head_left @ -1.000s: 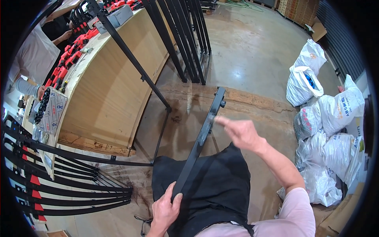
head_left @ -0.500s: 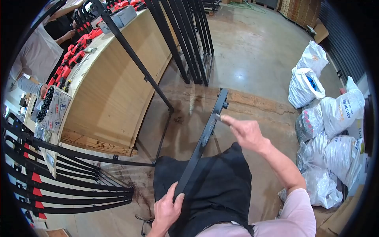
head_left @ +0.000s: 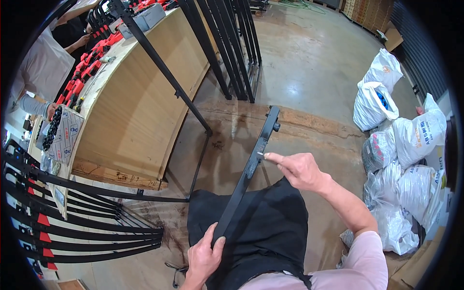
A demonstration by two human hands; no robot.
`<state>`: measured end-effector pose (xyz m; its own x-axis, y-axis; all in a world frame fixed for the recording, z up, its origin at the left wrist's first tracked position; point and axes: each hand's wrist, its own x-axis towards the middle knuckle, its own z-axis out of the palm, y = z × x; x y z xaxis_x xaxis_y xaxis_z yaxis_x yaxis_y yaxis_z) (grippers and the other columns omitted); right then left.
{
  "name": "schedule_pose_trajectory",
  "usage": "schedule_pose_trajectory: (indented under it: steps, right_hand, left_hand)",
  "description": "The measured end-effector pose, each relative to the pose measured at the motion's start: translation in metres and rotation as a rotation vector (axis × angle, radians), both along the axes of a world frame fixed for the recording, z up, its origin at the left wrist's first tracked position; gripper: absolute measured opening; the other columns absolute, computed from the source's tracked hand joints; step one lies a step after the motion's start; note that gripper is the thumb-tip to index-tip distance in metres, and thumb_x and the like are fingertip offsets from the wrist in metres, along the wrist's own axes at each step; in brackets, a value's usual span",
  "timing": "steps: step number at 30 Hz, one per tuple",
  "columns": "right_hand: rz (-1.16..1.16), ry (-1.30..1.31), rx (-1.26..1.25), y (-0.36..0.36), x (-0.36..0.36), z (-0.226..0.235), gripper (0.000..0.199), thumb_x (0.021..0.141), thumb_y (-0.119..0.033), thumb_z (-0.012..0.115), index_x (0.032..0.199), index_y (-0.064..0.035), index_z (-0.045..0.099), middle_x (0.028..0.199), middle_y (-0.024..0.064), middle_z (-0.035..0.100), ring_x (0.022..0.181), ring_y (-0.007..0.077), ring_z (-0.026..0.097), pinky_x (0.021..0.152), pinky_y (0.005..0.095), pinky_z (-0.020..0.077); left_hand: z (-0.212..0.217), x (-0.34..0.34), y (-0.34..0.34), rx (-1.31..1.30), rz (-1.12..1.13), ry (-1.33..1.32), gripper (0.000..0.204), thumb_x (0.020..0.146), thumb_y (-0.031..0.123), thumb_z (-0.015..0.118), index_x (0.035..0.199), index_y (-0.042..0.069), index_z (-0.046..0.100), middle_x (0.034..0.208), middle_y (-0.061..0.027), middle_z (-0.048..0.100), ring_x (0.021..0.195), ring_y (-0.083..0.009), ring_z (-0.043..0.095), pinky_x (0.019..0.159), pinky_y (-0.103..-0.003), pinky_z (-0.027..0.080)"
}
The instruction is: The person is cleaning and inspecting black metal frame components using a cloth in a factory setting.
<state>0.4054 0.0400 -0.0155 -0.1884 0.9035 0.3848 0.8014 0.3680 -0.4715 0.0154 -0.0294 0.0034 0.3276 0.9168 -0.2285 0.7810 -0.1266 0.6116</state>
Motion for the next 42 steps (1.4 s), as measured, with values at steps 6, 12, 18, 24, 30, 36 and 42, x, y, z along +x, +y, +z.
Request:
schedule_pose_trajectory:
  steps: [6,12,18,24,30,36,42]
  right_hand:
    - [0.029,-0.040,-0.017,-0.003,0.003,-0.004,0.056,0.091,-0.003,0.065,0.145,-0.0197,0.065,0.079,0.0113,0.071,0.069,0.0340,0.070,0.060,0.0426,0.0550]
    - [-0.014,0.015,0.056,-0.001,0.002,-0.005,0.054,0.092,-0.002,0.065,0.143,-0.0190,0.067,0.080,0.0128,0.072,0.068,0.0341,0.069,0.058,0.0429,0.0536]
    - [-0.042,-0.003,0.035,-0.001,0.001,-0.002,0.049,0.094,-0.003,0.064,0.140,-0.0180,0.069,0.088,0.0139,0.076,0.068,0.0333,0.070,0.061,0.0425,0.0566]
    - [-0.111,0.045,0.127,0.006,0.002,-0.004,0.051,0.092,-0.002,0.065,0.141,-0.0169,0.068,0.080,0.0126,0.073,0.066,0.0338,0.069,0.059,0.0427,0.0553]
    - [-0.128,0.005,0.086,0.005,0.006,-0.007,0.053,0.091,-0.002,0.065,0.141,-0.0168,0.068,0.080,0.0152,0.072,0.069,0.0342,0.072,0.060,0.0422,0.0560]
    - [0.013,0.014,0.047,-0.003,-0.003,-0.003,0.050,0.093,-0.004,0.063,0.140,-0.0177,0.069,0.085,0.0152,0.075,0.070,0.0348,0.072,0.059,0.0427,0.0561]
    - [-0.115,0.050,0.110,0.005,0.004,-0.012,0.051,0.094,-0.002,0.064,0.142,-0.0178,0.067,0.077,0.0132,0.071,0.066,0.0333,0.069,0.058,0.0437,0.0541]
  left_hand:
    - [0.002,0.000,0.001,0.000,-0.003,0.011,0.050,0.102,0.031,0.071,0.147,0.012,0.061,0.106,-0.0232,0.078,0.095,-0.0435,0.076,0.079,-0.048,0.061]
    - [-0.001,0.000,0.000,0.049,-0.008,-0.017,0.050,0.102,0.032,0.071,0.147,0.012,0.062,0.103,-0.0236,0.078,0.092,-0.0434,0.077,0.077,-0.048,0.061]
    - [0.002,0.001,0.001,-0.008,-0.001,0.034,0.051,0.102,0.033,0.071,0.147,0.013,0.061,0.104,-0.0236,0.078,0.092,-0.0436,0.076,0.077,-0.048,0.061]
    - [0.005,0.004,0.000,-0.023,0.006,0.052,0.051,0.101,0.032,0.071,0.148,0.012,0.061,0.105,-0.0234,0.078,0.093,-0.0440,0.076,0.079,-0.049,0.061]
    - [0.007,0.005,-0.001,-0.038,0.009,0.036,0.052,0.102,0.032,0.071,0.148,0.012,0.060,0.107,-0.0228,0.078,0.096,-0.0440,0.076,0.082,-0.048,0.061]
    - [0.006,0.003,-0.004,-0.046,0.012,0.053,0.051,0.101,0.032,0.071,0.148,0.012,0.060,0.107,-0.0229,0.078,0.098,-0.0440,0.076,0.082,-0.049,0.060]
    - [0.007,0.004,-0.005,-0.034,0.000,0.053,0.051,0.102,0.034,0.070,0.148,0.012,0.060,0.106,-0.0234,0.078,0.096,-0.0445,0.076,0.081,-0.049,0.061]
